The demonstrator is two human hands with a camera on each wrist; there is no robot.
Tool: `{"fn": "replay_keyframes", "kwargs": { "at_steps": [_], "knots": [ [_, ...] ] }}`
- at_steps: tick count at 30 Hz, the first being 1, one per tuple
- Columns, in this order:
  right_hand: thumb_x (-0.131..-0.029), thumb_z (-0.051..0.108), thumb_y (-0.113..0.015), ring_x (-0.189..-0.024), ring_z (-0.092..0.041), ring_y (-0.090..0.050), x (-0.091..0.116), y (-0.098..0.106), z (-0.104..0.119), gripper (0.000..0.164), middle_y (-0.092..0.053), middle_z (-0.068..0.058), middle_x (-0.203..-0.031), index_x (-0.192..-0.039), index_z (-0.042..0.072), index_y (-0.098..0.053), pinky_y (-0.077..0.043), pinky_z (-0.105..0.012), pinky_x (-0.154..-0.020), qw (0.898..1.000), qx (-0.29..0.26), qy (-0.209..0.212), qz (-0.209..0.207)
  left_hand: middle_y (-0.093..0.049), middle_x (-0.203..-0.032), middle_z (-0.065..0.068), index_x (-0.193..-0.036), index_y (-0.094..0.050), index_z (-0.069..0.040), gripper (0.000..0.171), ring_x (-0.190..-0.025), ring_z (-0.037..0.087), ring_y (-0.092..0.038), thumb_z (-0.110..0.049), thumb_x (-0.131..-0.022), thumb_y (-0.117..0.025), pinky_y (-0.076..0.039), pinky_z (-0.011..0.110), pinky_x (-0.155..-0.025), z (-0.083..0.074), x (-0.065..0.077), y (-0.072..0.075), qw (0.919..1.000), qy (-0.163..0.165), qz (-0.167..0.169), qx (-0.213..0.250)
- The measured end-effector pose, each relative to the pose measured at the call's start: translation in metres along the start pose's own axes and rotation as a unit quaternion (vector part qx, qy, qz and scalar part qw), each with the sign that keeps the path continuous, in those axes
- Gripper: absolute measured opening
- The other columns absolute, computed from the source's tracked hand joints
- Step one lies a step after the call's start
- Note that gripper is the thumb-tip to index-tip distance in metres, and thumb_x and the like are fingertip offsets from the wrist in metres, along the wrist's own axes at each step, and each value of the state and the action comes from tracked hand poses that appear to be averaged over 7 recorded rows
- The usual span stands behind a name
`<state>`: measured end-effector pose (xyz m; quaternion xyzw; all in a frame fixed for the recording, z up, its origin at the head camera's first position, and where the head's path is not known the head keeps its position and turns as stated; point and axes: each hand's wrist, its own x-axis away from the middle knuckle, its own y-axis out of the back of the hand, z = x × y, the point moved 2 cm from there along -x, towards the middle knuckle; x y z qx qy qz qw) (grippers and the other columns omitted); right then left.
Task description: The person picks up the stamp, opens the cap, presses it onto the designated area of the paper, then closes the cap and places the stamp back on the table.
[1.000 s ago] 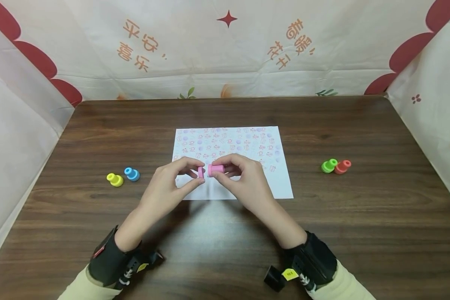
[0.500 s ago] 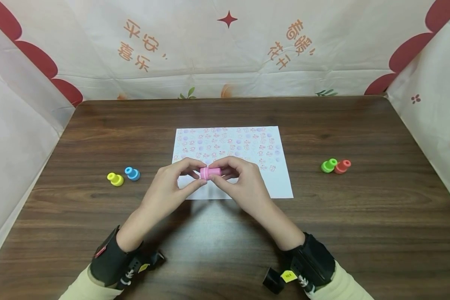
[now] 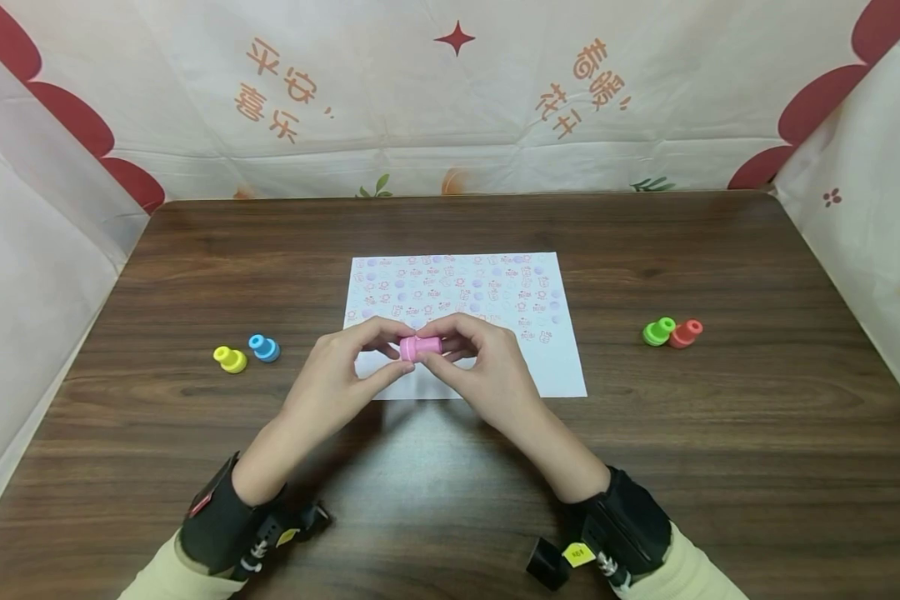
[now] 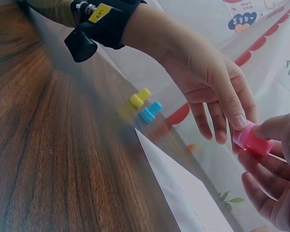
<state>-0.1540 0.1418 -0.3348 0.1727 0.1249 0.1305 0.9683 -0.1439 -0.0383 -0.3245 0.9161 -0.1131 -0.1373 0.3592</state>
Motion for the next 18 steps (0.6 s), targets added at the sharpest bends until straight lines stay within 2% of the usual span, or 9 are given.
{"fn": "replay_keyframes", "kwargs": {
  "at_steps": [6,12,18],
  "knots": [
    [-0.081,0.007,-0.074,-0.08,-0.013,-0.065,0.001,0.001,0.001,0.023,-0.072,-0.006,-0.095,-0.104,0.006,-0.068,-0.055,-0.017,-0.072,1.0,0.017,-0.003,0.005,-0.072,-0.099,-0.003,-0.109,-0.066,-0.018,0.027,-0.088,0.01,-0.064,-0.022,-0.083,-0.074,-0.054,0.04,-0.076,0.001,0.001,0.0,1.0,-0.007,0.002,0.0],
    [-0.084,0.012,-0.073,-0.08,-0.011,-0.065,0.003,0.006,0.0,0.024,-0.072,-0.005,-0.093,-0.106,0.006,-0.067,-0.056,-0.023,-0.074,0.999,0.043,-0.014,0.003,-0.072,-0.101,0.0,-0.108,-0.065,-0.015,0.028,-0.088,0.012,-0.065,-0.018,-0.082,-0.075,-0.055,0.04,-0.074,0.004,0.002,0.004,0.9998,-0.009,-0.019,-0.003],
    [-0.085,0.013,-0.072,-0.083,-0.01,-0.064,0.007,0.018,-0.005,0.024,-0.072,-0.006,-0.095,-0.107,0.007,-0.066,-0.054,-0.015,-0.075,0.998,0.054,-0.025,-0.007,-0.071,-0.1,0.002,-0.107,-0.061,-0.013,0.028,-0.086,0.014,-0.066,-0.015,-0.082,-0.074,-0.055,0.044,-0.079,0.01,0.004,0.016,0.9991,0.01,-0.041,-0.003]
  ]
}}
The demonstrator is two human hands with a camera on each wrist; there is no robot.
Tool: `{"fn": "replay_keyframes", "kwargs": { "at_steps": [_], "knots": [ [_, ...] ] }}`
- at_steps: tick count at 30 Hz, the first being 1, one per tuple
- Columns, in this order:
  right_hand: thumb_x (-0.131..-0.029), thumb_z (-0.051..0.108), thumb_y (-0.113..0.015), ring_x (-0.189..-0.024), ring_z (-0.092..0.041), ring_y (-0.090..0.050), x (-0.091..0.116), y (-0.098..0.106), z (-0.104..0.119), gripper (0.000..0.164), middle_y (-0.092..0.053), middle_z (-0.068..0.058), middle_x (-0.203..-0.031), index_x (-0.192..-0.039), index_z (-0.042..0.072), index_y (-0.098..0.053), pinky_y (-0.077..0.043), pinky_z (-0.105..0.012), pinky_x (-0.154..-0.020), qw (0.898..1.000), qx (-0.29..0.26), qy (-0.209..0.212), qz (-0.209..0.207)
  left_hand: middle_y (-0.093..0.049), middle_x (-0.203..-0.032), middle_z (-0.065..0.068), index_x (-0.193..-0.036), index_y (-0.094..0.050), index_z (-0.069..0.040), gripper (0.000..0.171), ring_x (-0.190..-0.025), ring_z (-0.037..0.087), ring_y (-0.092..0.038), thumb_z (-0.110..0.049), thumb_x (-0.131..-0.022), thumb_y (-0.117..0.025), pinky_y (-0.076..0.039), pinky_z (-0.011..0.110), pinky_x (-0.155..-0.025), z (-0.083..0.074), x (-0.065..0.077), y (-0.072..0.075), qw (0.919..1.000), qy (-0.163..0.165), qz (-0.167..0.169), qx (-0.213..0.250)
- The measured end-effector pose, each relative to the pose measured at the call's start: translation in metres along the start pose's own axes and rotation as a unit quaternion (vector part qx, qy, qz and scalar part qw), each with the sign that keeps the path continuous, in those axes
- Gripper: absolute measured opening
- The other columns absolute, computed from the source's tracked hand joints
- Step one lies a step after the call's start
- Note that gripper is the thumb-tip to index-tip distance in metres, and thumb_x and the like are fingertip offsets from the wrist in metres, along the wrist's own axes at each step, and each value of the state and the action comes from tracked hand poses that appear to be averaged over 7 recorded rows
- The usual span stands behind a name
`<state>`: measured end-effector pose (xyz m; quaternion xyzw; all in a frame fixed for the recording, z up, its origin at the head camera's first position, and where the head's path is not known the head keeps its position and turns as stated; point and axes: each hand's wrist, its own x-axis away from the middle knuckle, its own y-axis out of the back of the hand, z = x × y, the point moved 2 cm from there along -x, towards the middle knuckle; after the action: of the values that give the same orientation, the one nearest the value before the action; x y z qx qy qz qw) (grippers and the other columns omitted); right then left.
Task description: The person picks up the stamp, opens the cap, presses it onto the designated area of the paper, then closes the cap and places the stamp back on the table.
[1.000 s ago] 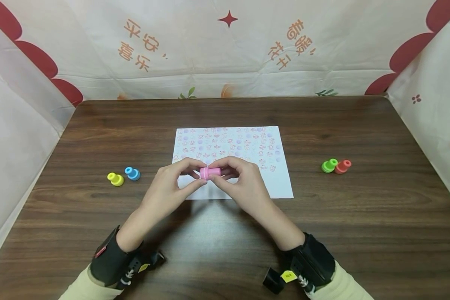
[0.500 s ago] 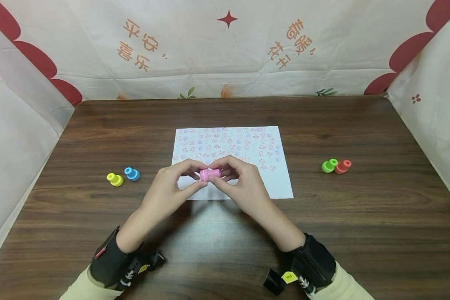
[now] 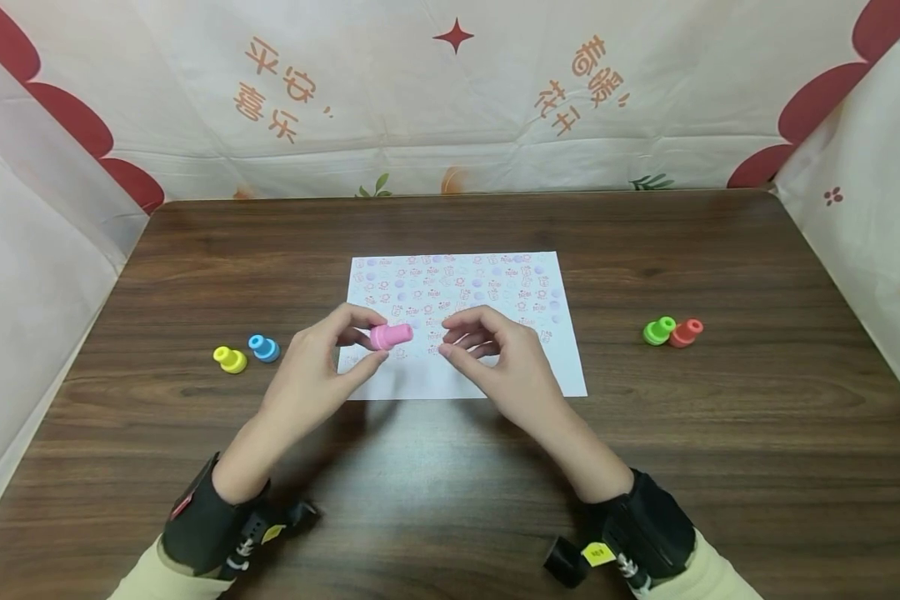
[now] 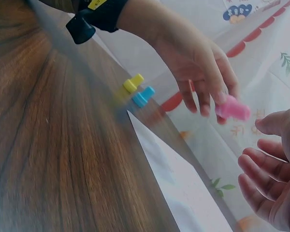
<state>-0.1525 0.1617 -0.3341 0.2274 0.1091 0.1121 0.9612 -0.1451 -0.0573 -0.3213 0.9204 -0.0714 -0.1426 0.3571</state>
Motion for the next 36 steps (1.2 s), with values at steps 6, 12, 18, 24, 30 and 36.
{"fn": "replay_keyframes", "kwargs": {
  "at_steps": [6,12,18,24,30,36],
  "knots": [
    [-0.087,0.01,-0.069,-0.084,-0.009,-0.064,0.003,0.017,-0.007,0.021,-0.071,-0.009,-0.096,-0.107,0.004,-0.066,-0.051,-0.01,-0.073,1.0,0.012,0.002,-0.024,-0.068,-0.101,0.007,-0.112,-0.055,-0.009,0.033,-0.086,0.018,-0.065,-0.011,-0.083,-0.072,-0.056,0.045,-0.082,0.01,0.0,0.02,0.9996,0.017,-0.02,0.012],
    [-0.087,0.012,-0.07,-0.083,-0.007,-0.062,0.007,0.035,-0.013,0.022,-0.071,-0.007,-0.095,-0.107,0.005,-0.066,-0.049,-0.008,-0.069,0.998,0.041,-0.009,-0.048,-0.067,-0.107,0.01,-0.116,-0.059,-0.005,0.031,-0.092,0.019,-0.063,-0.007,-0.086,-0.068,-0.056,0.047,-0.082,0.024,0.003,0.045,0.9973,-0.008,-0.061,0.04],
    [-0.085,0.012,-0.071,-0.082,-0.005,-0.063,0.012,0.053,-0.018,0.023,-0.071,-0.008,-0.095,-0.108,0.007,-0.067,-0.048,-0.008,-0.066,0.995,0.065,-0.016,-0.072,-0.067,-0.104,0.016,-0.115,-0.055,0.0,0.03,-0.091,0.025,-0.063,-0.006,-0.088,-0.065,-0.056,0.051,-0.079,0.039,0.009,0.072,0.995,0.018,-0.097,0.016],
    [-0.086,0.013,-0.071,-0.082,-0.006,-0.062,0.019,0.069,-0.026,0.024,-0.069,0.008,-0.092,-0.109,0.009,-0.066,-0.047,-0.006,-0.066,0.992,0.082,-0.032,-0.087,-0.066,-0.107,0.019,-0.117,-0.052,0.004,0.032,-0.093,0.028,-0.062,-0.007,-0.089,-0.064,-0.052,0.051,-0.082,0.051,0.019,0.097,0.9906,0.048,-0.127,-0.016],
    [-0.086,0.012,-0.07,-0.083,-0.007,-0.062,0.024,0.083,-0.031,0.024,-0.069,0.008,-0.092,-0.11,0.008,-0.066,-0.046,-0.006,-0.065,0.991,0.076,-0.045,-0.103,-0.068,-0.11,0.017,-0.118,-0.052,0.003,0.034,-0.094,0.026,-0.063,-0.015,-0.091,-0.063,-0.049,0.036,-0.077,0.063,0.026,0.114,0.9843,0.08,-0.144,-0.063],
    [-0.087,0.012,-0.069,-0.082,-0.007,-0.063,0.027,0.096,-0.034,0.026,-0.07,0.008,-0.093,-0.112,0.007,-0.066,-0.046,-0.006,-0.066,0.989,0.071,-0.061,-0.118,-0.068,-0.112,0.018,-0.119,-0.051,0.002,0.036,-0.095,0.026,-0.062,-0.018,-0.092,-0.062,-0.043,0.03,-0.066,0.075,0.03,0.122,0.9798,0.098,-0.152,-0.085]
  ]
}}
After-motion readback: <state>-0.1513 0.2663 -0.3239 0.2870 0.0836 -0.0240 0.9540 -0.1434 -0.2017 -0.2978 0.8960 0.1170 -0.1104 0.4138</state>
